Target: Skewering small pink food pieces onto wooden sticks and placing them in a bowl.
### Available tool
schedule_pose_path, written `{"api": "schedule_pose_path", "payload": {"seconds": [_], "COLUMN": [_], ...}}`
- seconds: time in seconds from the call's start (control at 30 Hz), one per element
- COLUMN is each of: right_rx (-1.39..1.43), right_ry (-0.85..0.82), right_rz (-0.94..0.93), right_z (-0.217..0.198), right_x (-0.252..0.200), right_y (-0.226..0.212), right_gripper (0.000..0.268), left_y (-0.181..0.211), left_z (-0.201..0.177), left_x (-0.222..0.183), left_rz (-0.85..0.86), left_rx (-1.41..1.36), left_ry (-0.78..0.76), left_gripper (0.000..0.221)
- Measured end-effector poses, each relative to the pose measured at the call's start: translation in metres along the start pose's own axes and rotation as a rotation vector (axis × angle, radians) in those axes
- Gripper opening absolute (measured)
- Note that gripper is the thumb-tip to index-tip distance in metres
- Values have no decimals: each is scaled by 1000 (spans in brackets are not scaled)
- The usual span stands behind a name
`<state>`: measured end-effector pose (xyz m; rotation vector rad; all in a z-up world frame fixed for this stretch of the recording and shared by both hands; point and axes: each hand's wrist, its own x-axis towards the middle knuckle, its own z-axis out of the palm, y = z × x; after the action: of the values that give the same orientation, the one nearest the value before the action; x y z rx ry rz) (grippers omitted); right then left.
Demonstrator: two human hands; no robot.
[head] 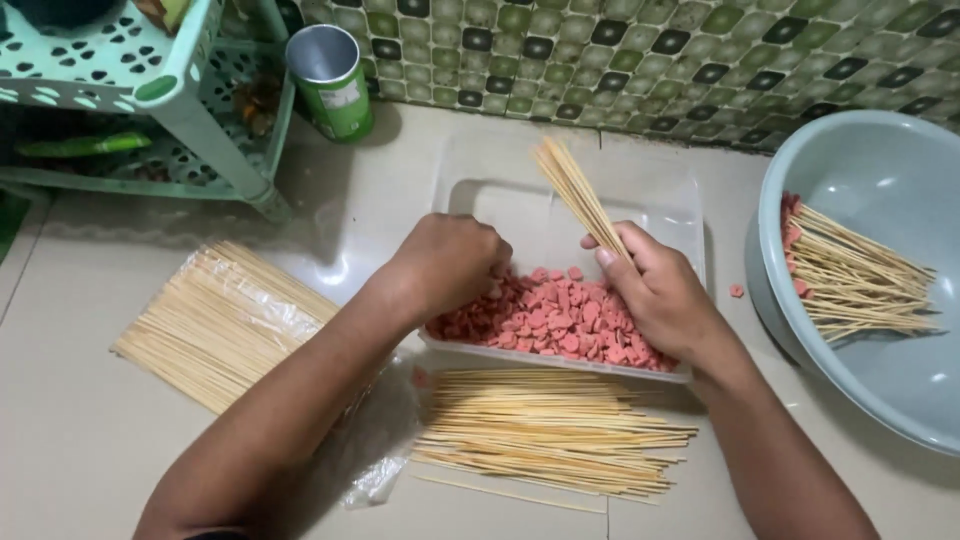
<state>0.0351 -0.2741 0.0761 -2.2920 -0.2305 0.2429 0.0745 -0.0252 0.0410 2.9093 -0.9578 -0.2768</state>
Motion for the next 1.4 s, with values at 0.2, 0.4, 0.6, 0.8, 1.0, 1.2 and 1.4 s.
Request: {"api": "schedule_pose_path", "payload": {"seconds": [0.2,0.4,0.6,0.8,1.0,1.2,1.4], "right_rx": [-27,-119,-135,33,312,367,385], "right_ry": [-8,-19,0,22,10,-42,7], "right_rz": [7,116,139,138,-11,-48,-43], "right_z": [-8,-7,-9,-13,-15,-10,-9], "right_x": [7,5,5,4,4,2,4], "right_y": [10,7,0,8,27,19,28], "right_gripper": [28,29,27,27,23,16,19], "left_y": [7,4,5,12,2,1,-3], "left_z": [-23,-15,-14,-30,-8,-23,-21], "left_x": [-9,-5,-4,-2,19,7,6], "left_rz": [-16,10,35,97,72,15,43], "left_rx": [-80,-43,-39,-659,-1220,-1468,-1530], "left_ry": [-48,-37,16,229,545,594,603], "left_gripper": [26,26,18,17,22,25,34]}}
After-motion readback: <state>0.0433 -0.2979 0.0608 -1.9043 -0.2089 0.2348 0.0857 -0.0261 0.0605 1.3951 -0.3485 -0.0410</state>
